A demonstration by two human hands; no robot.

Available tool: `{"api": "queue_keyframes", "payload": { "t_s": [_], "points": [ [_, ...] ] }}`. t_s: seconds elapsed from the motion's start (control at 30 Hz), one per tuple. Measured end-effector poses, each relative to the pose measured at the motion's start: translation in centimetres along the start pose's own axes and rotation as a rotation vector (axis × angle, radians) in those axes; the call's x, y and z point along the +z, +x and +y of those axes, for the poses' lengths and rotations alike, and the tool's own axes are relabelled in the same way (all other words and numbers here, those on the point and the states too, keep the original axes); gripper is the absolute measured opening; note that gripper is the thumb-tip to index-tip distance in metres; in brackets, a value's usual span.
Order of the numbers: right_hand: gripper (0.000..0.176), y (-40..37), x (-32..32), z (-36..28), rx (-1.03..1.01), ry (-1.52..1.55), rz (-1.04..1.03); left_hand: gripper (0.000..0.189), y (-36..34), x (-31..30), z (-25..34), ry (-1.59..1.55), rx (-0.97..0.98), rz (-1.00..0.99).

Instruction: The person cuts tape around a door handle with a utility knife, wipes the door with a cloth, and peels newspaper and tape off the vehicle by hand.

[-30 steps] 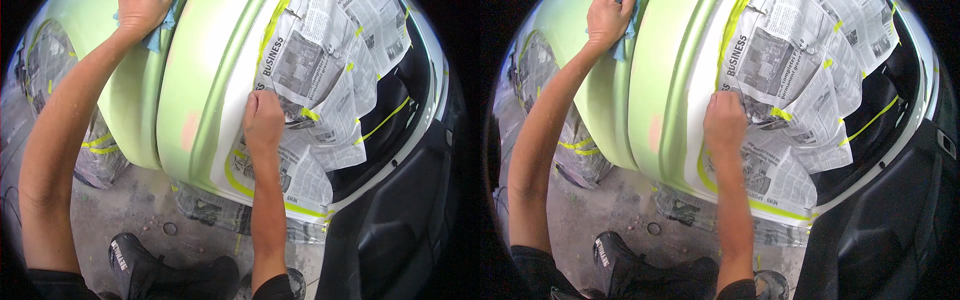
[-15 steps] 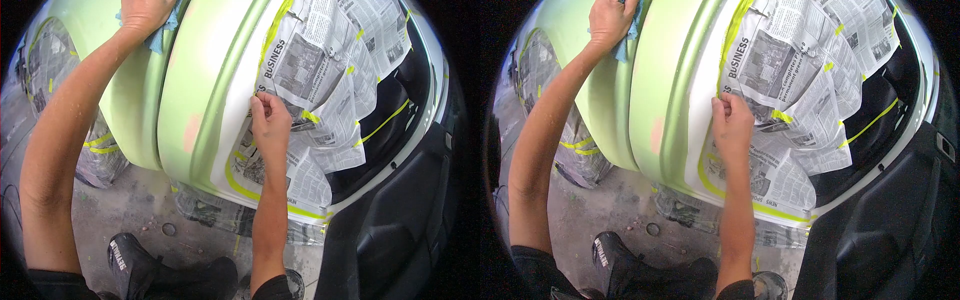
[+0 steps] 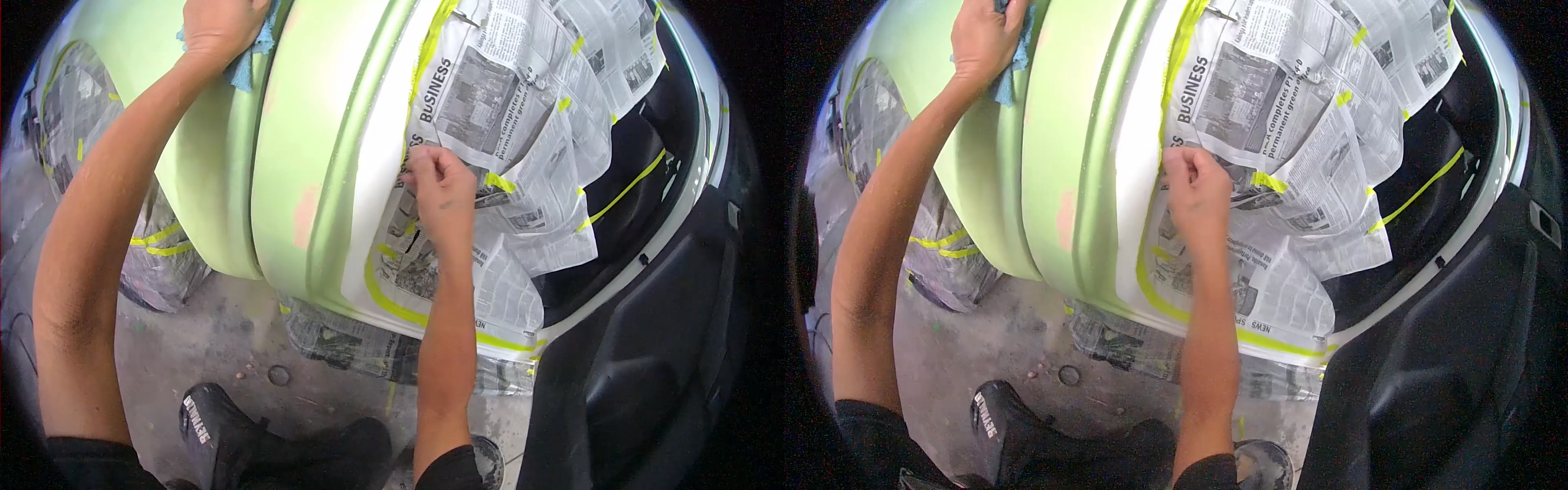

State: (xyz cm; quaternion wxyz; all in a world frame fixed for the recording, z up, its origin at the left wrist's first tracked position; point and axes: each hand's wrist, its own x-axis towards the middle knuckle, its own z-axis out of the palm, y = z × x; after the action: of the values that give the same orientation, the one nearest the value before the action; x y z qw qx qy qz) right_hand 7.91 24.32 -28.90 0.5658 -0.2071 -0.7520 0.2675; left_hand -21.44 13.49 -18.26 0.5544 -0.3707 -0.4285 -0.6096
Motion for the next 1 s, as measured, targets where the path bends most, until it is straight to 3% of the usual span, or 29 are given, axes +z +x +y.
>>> {"api": "queue_keyframes", "payload": {
  "t_s": [0.07,0.17,0.3,0.37,0.57,0.67,0.87,0.97,1.0],
  "points": [
    [0.017,-0.7,0.3,0.5,-0.120,-0.201,0.012,0.019,0.1,0.1,-0.1,0.000,-0.010,-0.017],
    [0.019,-1.0,0.3,0.7,-0.138,-0.306,-0.014,0.020,0.3,0.0,-0.1,0.009,-0.113,-0.089],
    [0.015,-0.7,0.3,2.0,-0.089,-0.084,0.002,0.022,0.4,0.9,-2.6,0.074,0.091,0.012],
    [0.012,-1.1,0.5,1.9,-0.090,-0.015,0.027,0.022,0.4,0.7,-2.2,0.096,0.071,-0.012],
    [0.012,-0.8,0.8,2.0,-0.345,-0.174,0.090,0.022,0.3,0.5,-1.4,0.094,0.054,-0.029],
    [0.011,-0.6,1.0,1.1,-0.313,-0.070,0.087,0.020,0.5,0.4,-1.4,0.084,0.069,-0.008],
    [0.012,2.2,2.1,-1.1,-0.401,-0.218,0.132,0.018,0.4,0.2,-0.5,0.056,0.012,-0.028],
    [0.016,3.0,1.0,-1.1,-0.230,-0.117,0.011,0.016,0.5,0.1,-0.5,0.058,0.026,-0.030],
    [0.016,3.2,1.0,-1.3,-0.267,-0.135,0.019,0.016,0.5,0.0,-0.5,0.056,0.030,-0.027]
  ]
}}
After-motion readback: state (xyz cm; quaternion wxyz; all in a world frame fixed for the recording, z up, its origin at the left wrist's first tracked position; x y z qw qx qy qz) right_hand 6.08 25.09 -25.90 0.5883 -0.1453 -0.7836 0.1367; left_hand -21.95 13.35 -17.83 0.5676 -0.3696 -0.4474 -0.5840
